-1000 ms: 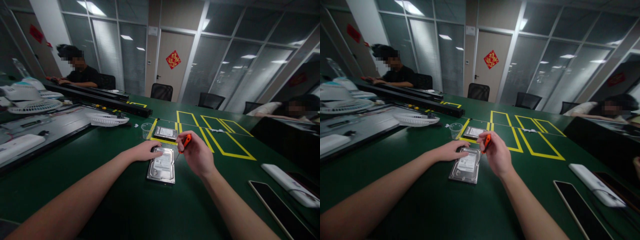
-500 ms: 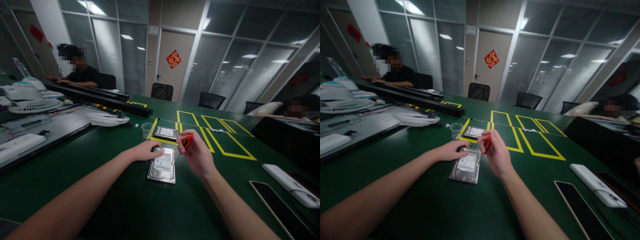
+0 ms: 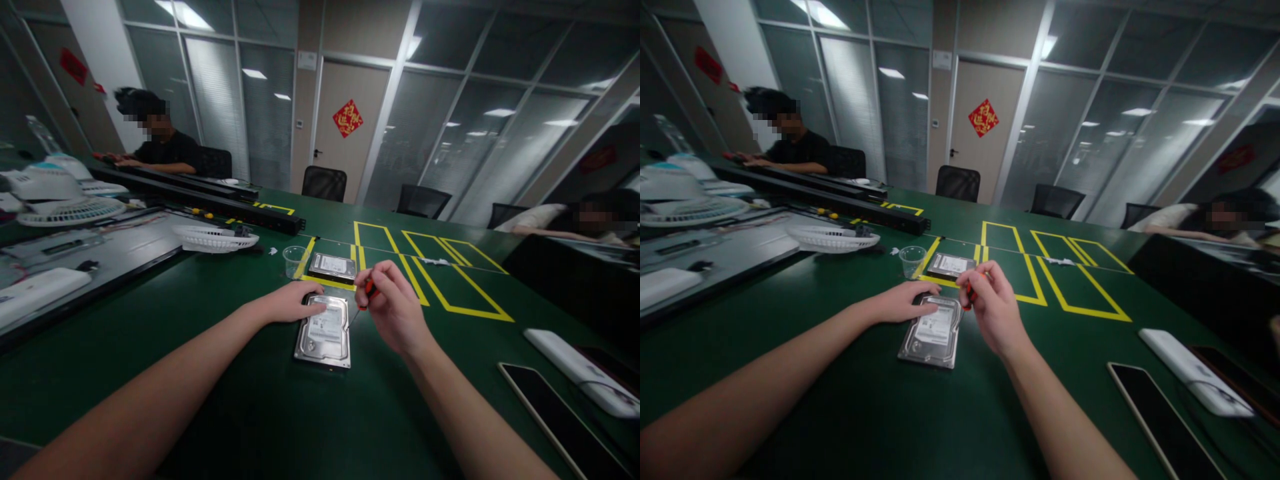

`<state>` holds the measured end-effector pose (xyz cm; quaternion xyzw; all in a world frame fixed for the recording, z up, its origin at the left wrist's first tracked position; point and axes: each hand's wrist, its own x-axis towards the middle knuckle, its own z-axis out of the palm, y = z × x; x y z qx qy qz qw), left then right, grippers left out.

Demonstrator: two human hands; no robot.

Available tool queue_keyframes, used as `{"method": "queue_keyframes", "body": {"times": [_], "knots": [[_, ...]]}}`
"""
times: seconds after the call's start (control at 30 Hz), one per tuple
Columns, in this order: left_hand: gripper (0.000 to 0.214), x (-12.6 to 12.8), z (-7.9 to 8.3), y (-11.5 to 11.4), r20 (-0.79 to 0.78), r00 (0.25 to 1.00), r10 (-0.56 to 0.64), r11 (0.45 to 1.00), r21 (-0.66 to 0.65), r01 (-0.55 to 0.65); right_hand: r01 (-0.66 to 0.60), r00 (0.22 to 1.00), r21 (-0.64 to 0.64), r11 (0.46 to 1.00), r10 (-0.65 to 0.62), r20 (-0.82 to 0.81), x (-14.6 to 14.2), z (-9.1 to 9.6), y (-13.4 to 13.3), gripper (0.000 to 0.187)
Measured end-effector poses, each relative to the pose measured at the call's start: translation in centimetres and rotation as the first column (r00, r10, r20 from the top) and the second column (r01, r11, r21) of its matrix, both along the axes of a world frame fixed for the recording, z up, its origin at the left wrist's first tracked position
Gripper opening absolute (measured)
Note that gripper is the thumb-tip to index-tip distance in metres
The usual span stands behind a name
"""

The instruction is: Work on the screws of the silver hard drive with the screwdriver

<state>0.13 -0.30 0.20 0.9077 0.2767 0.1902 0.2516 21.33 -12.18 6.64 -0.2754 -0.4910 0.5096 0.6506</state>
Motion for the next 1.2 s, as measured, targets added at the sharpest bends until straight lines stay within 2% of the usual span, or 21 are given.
{"method": "queue_keyframes", "body": {"times": [0.1, 0.27, 0.57, 0.8, 0.9, 0.97, 1.2], "knots": [[0.041, 0.05, -0.01, -0.02, -0.001, 1.000, 0.002, 1.000, -0.001, -0.002, -0.017, 1.000, 0.009, 1.000, 0.017, -0.012, -0.04, -0.02, 0.04, 0.011], [0.044, 0.04, -0.14, 0.06, -0.001, 1.000, 0.011, 1.000, 0.000, -0.011, -0.027, 0.999, 0.024, 0.999, 0.027, -0.023, 0.31, 0.04, 0.18, 0.029], [0.045, -0.01, -0.29, 0.10, -0.009, 1.000, 0.019, 1.000, 0.001, -0.019, -0.005, 1.000, 0.042, 0.999, 0.004, 0.031, 0.37, -0.13, 0.01, 0.011], [0.043, 0.03, -0.26, 0.06, -0.017, 1.000, 0.019, 1.000, 0.006, -0.019, 0.004, 1.000, 0.013, 1.000, -0.004, -0.010, 0.01, -0.01, -0.03, 0.011], [0.045, -0.03, -0.31, 0.11, -0.016, 1.000, 0.025, 1.000, 0.008, -0.025, -0.039, 0.998, 0.015, 0.999, 0.040, -0.039, 0.21, 0.21, 0.05, 0.028], [0.045, -0.06, -0.33, 0.12, -0.013, 1.000, 0.027, 1.000, 0.008, -0.026, -0.049, 0.998, 0.010, 0.999, 0.050, -0.041, 0.34, 0.31, 0.11, 0.032], [0.042, 0.04, -0.17, 0.03, -0.009, 1.000, 0.015, 1.000, 0.013, -0.015, -0.021, 1.000, 0.025, 0.999, 0.021, -0.012, 0.22, -0.02, 0.13, 0.010]]}}
